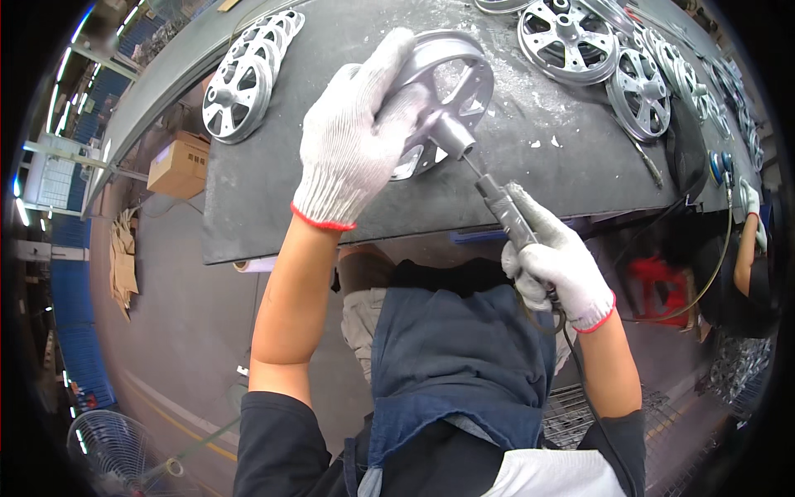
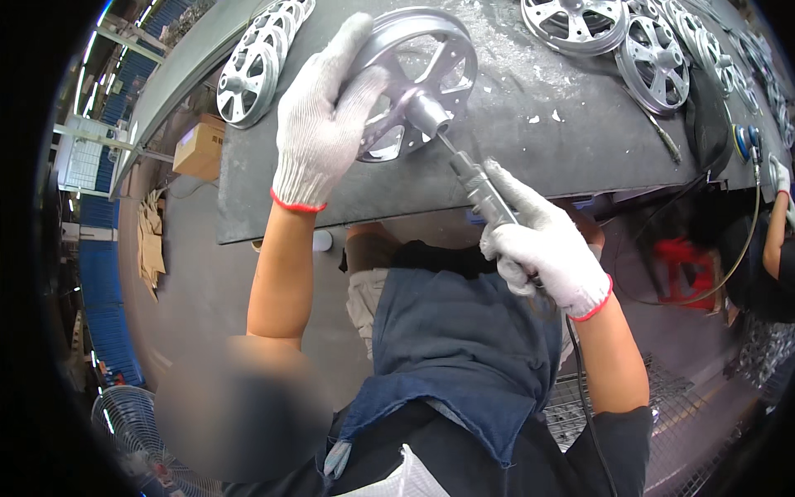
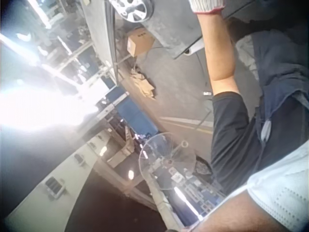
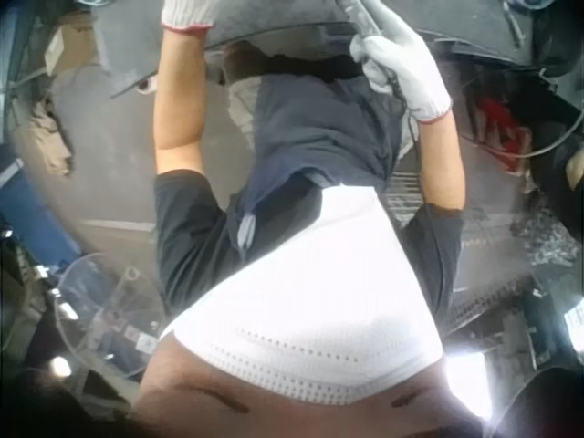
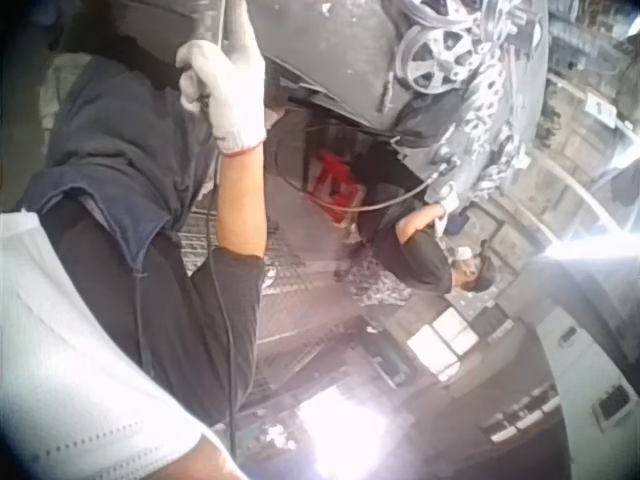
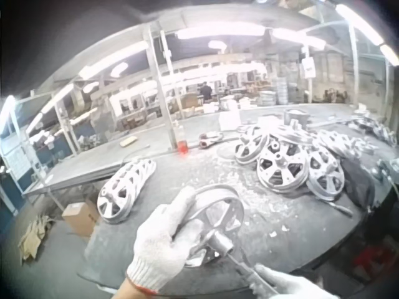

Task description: Grind and deburr metal wheel-like components using a hand-held pneumatic tool.

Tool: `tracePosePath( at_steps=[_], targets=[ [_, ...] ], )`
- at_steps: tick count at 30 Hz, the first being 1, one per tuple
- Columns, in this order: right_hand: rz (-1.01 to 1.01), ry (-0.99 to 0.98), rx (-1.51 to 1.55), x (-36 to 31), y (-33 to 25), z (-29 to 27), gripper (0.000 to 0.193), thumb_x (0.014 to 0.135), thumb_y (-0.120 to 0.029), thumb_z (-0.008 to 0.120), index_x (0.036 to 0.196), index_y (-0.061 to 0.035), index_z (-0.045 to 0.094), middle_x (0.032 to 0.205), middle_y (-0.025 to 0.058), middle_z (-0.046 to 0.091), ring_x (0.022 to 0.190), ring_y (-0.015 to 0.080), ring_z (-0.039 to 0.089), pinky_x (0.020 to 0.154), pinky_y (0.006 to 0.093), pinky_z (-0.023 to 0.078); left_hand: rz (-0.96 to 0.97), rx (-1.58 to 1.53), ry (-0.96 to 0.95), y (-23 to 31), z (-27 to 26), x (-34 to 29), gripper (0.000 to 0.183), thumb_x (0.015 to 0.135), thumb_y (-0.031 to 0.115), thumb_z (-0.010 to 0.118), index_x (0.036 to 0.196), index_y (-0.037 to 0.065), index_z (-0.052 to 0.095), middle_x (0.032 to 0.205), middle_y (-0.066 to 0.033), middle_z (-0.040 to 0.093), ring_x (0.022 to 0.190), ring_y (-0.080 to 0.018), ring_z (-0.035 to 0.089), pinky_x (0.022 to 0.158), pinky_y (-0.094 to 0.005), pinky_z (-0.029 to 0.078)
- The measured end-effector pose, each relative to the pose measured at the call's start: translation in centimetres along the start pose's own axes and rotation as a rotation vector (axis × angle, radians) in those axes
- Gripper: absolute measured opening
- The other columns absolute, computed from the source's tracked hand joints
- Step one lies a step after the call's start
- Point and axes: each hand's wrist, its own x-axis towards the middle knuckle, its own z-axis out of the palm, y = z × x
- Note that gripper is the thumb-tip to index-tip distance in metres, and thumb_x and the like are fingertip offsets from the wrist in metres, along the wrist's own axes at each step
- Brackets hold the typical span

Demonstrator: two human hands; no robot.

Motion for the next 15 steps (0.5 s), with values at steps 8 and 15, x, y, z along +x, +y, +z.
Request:
tracePosePath(
  at_steps=[8,15],
  targets=[
    [-0.477,0.101,-0.808,-0.6,0.5,4.1,0.084,0.095,-0.014,0.086,0.172,-0.0083,0.053,0.153,0.0231,0.071,0.134,0.0329,0.074,0.116,0.0391,0.056,-0.033,0.498,-0.271,3.0,-2.1,4.8,0.039,0.1,0.033,0.077,0.136,0.02,0.074,0.113,-0.0161,0.079,0.099,-0.0387,0.079,0.088,-0.0514,0.063],
    [-0.61,0.394,-1.323,0.5,-0.2,1.3,0.079,0.095,-0.014,0.084,0.169,-0.0225,0.059,0.103,0.0141,0.073,0.085,0.0332,0.074,0.079,0.044,0.061,0.116,0.241,-0.186,2.0,-0.3,2.1,0.054,0.103,0.032,0.075,0.15,0.011,0.06,0.109,-0.0175,0.081,0.104,-0.0414,0.079,0.088,-0.0483,0.062]
  ],
)
